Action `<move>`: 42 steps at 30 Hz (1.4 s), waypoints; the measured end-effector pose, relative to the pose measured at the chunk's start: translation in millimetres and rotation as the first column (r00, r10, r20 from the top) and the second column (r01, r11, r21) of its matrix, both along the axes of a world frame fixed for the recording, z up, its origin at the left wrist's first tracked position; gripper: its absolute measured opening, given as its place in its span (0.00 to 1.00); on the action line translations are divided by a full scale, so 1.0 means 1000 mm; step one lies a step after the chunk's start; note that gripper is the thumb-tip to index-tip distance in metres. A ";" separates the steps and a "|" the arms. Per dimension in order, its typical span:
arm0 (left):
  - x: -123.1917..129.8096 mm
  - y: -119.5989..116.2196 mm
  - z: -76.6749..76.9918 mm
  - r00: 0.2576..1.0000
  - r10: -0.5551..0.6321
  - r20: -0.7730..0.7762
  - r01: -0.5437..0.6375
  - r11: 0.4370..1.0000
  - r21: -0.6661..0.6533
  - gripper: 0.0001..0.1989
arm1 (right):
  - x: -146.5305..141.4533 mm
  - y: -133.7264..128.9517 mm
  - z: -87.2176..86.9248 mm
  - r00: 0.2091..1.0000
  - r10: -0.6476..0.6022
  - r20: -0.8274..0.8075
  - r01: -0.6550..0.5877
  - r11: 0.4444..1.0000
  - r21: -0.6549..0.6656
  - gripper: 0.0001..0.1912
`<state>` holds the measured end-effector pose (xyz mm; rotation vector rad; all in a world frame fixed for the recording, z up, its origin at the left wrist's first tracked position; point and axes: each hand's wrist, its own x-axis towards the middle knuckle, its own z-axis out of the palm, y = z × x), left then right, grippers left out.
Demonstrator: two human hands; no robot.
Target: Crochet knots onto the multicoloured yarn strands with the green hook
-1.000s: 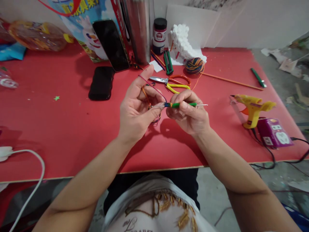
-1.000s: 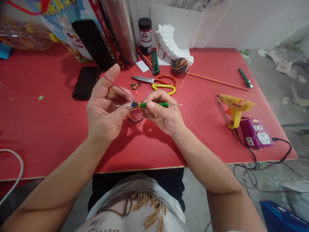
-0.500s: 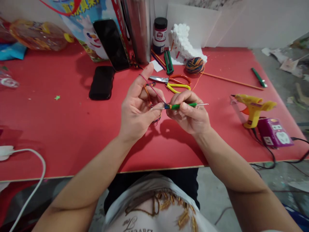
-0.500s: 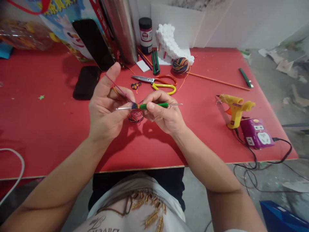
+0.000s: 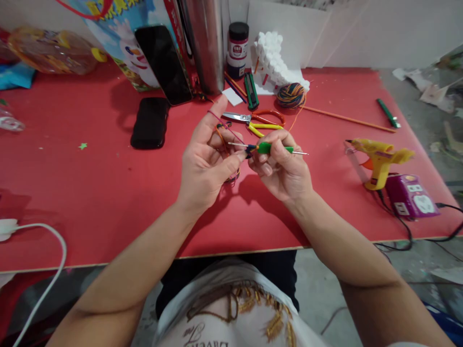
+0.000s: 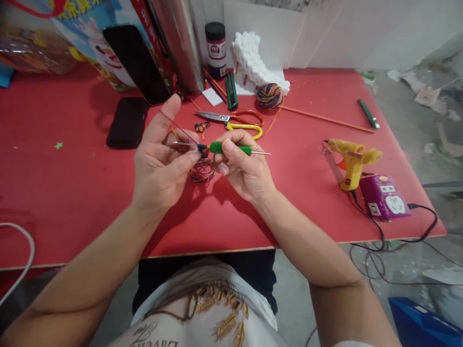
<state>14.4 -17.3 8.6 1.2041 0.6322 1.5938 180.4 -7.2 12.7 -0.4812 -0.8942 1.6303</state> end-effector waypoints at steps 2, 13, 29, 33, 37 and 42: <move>0.000 -0.002 0.002 1.000 0.011 -0.012 -0.012 0.999 -0.050 0.34 | -0.001 0.000 0.000 1.000 -0.011 -0.012 0.011 0.999 -0.039 0.15; 0.000 0.000 0.000 0.999 -0.012 0.037 0.015 0.997 -0.079 0.37 | -0.004 -0.003 0.000 1.000 -0.006 -0.024 0.004 0.996 -0.085 0.16; 0.000 -0.007 0.001 0.995 0.093 -0.046 -0.103 0.956 -0.276 0.48 | -0.006 -0.005 -0.005 0.984 -0.126 0.123 0.120 0.991 0.051 0.11; 0.001 -0.007 0.001 0.998 0.069 -0.008 -0.068 0.956 -0.285 0.53 | -0.006 -0.010 -0.006 0.934 -0.233 0.272 0.189 0.965 0.180 0.09; 0.001 -0.005 -0.001 0.996 0.084 0.024 -0.073 0.949 -0.305 0.52 | -0.009 -0.021 -0.010 0.808 -0.446 0.385 0.297 0.873 0.387 0.08; -0.008 -0.002 0.004 0.998 -0.035 0.046 0.050 0.926 -0.375 0.51 | -0.010 -0.029 -0.011 0.803 -0.461 0.378 0.299 0.860 0.414 0.10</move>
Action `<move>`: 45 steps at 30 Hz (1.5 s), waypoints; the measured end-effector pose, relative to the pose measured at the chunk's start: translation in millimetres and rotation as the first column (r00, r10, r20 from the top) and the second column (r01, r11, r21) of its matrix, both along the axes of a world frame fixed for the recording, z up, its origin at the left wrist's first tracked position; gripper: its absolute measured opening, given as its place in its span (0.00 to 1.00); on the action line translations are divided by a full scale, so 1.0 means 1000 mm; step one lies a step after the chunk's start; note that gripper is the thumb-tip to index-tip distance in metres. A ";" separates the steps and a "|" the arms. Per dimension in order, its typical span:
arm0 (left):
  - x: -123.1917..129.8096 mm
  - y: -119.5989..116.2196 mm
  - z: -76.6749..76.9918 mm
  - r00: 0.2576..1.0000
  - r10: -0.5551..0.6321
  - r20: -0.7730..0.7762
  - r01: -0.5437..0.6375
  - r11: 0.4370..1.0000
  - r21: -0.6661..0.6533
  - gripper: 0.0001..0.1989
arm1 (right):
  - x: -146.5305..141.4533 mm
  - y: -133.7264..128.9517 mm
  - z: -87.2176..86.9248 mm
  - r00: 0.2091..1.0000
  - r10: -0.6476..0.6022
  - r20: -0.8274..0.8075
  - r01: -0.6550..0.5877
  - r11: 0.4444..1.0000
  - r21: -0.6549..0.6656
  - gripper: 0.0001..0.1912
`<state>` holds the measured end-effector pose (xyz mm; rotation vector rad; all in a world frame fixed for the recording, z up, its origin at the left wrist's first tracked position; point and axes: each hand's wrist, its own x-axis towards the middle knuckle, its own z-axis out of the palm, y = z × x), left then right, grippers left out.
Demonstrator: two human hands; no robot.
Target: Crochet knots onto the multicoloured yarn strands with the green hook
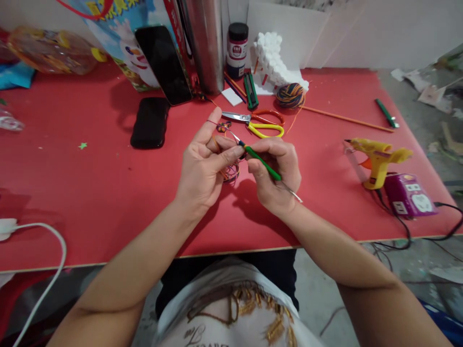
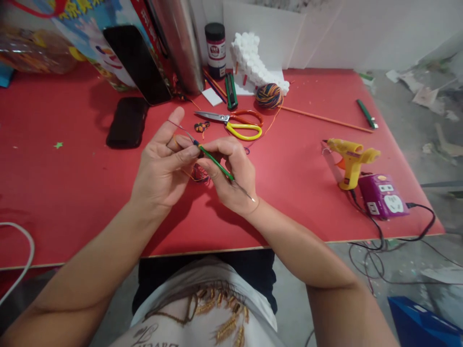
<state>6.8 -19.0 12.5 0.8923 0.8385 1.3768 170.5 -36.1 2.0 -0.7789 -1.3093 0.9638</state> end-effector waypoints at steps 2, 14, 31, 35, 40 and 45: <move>-0.003 0.001 0.003 0.999 -0.040 0.023 0.040 0.999 -0.014 0.50 | 0.000 0.000 0.004 0.996 0.037 -0.087 -0.040 0.999 -0.032 0.07; -0.015 0.009 0.002 0.999 -0.035 -0.006 0.035 0.996 0.086 0.39 | 0.012 0.011 0.017 0.978 0.117 -0.175 -0.141 0.981 -0.134 0.14; -0.018 0.011 0.004 0.999 0.018 -0.042 -0.012 0.987 0.158 0.43 | 0.020 0.016 0.020 0.983 0.071 -0.169 -0.093 0.987 -0.130 0.12; -0.018 0.012 0.003 0.998 0.028 -0.064 -0.016 0.984 0.177 0.45 | 0.021 0.017 0.020 0.990 0.061 -0.127 -0.074 0.992 -0.106 0.10; -0.019 0.013 0.002 0.998 0.049 -0.050 -0.039 0.981 0.189 0.45 | 0.024 0.019 0.020 0.993 0.071 -0.097 -0.076 0.996 -0.056 0.07; -0.020 0.014 -0.001 0.997 0.022 -0.073 -0.006 0.979 0.205 0.49 | 0.027 0.021 0.022 0.987 0.101 -0.126 -0.106 0.994 -0.030 0.05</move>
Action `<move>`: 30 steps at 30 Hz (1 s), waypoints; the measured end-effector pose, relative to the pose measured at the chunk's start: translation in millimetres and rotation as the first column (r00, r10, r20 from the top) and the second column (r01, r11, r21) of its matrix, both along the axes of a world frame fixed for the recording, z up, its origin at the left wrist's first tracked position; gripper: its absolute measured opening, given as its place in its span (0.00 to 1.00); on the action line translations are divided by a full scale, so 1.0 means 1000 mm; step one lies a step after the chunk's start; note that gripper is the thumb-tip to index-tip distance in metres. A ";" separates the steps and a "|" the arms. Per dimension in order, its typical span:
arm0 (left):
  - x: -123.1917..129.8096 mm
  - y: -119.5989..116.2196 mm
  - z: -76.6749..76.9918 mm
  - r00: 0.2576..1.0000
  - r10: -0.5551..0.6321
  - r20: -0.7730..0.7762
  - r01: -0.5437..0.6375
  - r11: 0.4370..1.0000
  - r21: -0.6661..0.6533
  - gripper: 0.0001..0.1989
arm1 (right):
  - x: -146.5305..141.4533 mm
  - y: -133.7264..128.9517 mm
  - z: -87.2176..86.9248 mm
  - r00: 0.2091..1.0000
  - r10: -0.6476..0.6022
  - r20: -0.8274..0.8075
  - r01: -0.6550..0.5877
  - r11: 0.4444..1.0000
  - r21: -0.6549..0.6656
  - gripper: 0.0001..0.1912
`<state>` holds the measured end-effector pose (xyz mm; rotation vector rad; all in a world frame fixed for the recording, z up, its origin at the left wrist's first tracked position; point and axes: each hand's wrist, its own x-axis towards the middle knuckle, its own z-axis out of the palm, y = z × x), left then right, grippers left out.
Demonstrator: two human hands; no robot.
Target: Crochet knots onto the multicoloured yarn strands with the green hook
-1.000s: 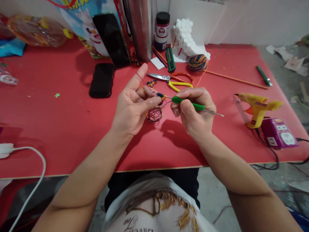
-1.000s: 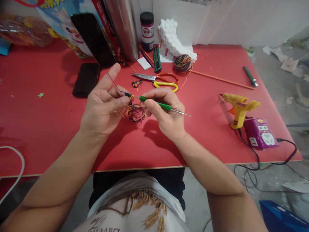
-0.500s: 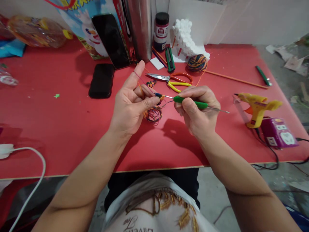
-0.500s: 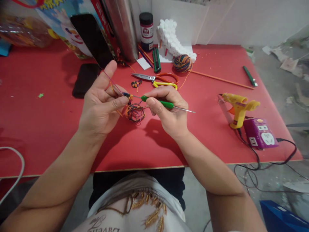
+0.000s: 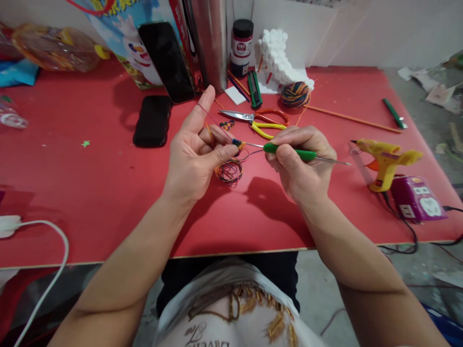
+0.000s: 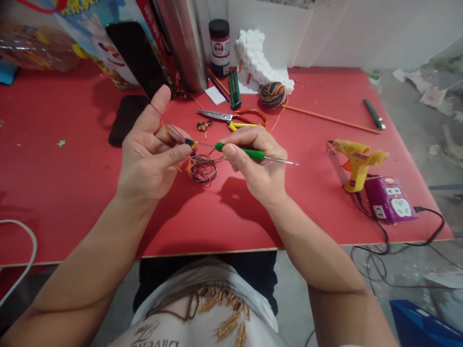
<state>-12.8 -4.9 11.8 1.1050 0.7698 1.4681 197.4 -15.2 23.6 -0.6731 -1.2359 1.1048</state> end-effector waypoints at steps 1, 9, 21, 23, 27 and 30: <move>0.000 0.000 0.000 1.000 0.001 0.000 -0.001 1.000 0.002 0.49 | 0.000 0.000 0.000 1.000 0.005 -0.001 -0.005 1.000 0.008 0.05; 0.002 -0.004 0.004 1.000 0.028 -0.011 -0.029 0.999 -0.017 0.47 | 0.003 0.012 -0.008 0.999 -0.011 0.036 0.006 0.993 0.114 0.13; 0.003 -0.006 0.006 0.999 -0.030 0.015 0.031 0.999 -0.033 0.45 | -0.001 0.016 -0.005 0.987 0.105 -0.121 -0.106 0.994 0.000 0.16; 0.005 -0.006 0.006 0.999 -0.033 0.030 0.034 0.999 -0.032 0.44 | -0.003 0.014 -0.004 0.976 0.127 -0.176 -0.141 0.987 -0.072 0.15; 0.014 -0.010 0.006 0.998 0.006 0.062 -0.005 1.000 -0.029 0.39 | -0.009 0.009 -0.004 0.945 0.172 -0.278 -0.229 0.956 -0.184 0.14; 0.022 -0.015 0.008 0.993 0.100 0.056 -0.101 0.995 0.009 0.38 | -0.016 0.004 -0.004 0.911 0.171 -0.376 -0.272 0.933 -0.235 0.13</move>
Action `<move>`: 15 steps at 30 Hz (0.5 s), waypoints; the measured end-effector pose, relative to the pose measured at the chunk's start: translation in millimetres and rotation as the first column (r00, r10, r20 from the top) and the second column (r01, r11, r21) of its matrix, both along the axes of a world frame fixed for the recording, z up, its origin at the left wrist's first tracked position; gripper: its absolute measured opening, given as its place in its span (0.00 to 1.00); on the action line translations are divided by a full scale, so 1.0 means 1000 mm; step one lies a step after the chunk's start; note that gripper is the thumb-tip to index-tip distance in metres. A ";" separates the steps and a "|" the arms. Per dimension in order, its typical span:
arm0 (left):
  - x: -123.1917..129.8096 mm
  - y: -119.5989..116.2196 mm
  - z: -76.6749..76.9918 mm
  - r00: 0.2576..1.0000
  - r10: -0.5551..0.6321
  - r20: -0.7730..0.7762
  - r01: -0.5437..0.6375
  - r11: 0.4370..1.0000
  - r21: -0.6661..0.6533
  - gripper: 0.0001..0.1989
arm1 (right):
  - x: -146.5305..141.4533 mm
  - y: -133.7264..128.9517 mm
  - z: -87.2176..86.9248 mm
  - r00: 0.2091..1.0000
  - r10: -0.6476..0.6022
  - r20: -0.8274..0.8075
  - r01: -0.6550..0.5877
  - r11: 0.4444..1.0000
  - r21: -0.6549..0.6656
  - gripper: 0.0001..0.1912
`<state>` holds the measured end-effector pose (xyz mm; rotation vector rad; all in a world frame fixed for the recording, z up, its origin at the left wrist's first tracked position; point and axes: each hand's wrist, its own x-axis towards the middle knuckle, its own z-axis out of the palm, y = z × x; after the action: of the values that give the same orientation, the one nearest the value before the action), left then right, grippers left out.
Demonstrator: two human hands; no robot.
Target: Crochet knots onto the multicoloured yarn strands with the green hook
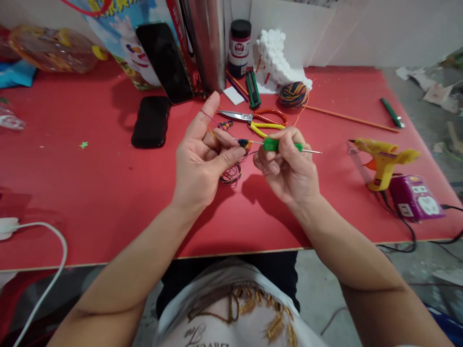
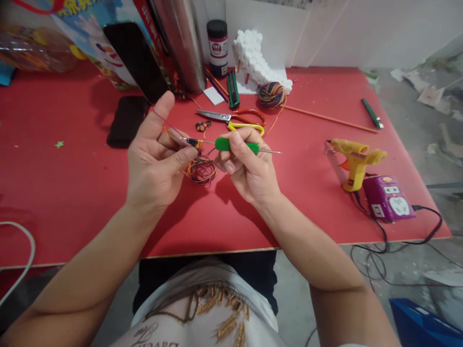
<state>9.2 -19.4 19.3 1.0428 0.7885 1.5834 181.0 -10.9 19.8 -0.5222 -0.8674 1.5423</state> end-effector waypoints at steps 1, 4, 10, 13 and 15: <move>0.002 -0.001 0.001 0.999 0.037 -0.001 -0.037 0.999 0.015 0.38 | -0.002 -0.001 0.000 1.000 0.003 -0.025 -0.004 1.000 -0.027 0.13; 0.006 -0.003 0.001 0.994 0.108 0.006 -0.108 0.993 0.046 0.36 | -0.008 -0.004 0.000 0.998 0.010 -0.061 -0.017 0.994 -0.107 0.13; 0.001 0.001 -0.007 0.990 0.111 -0.087 -0.104 0.991 0.082 0.35 | -0.010 -0.006 0.000 1.000 0.007 0.013 -0.005 0.988 -0.153 0.14; -0.002 0.005 -0.013 0.986 0.104 -0.130 -0.089 0.989 0.120 0.38 | -0.009 -0.007 0.000 0.998 0.004 0.069 0.005 0.992 -0.129 0.14; -0.002 0.006 -0.015 0.980 0.127 -0.153 -0.106 0.985 0.135 0.39 | -0.009 -0.008 -0.001 0.996 0.002 0.086 0.007 0.994 -0.109 0.15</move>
<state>7.3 -13.4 4.2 1.2473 0.8813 1.6811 171.7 -18.6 19.0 -0.6730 -0.8512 1.5804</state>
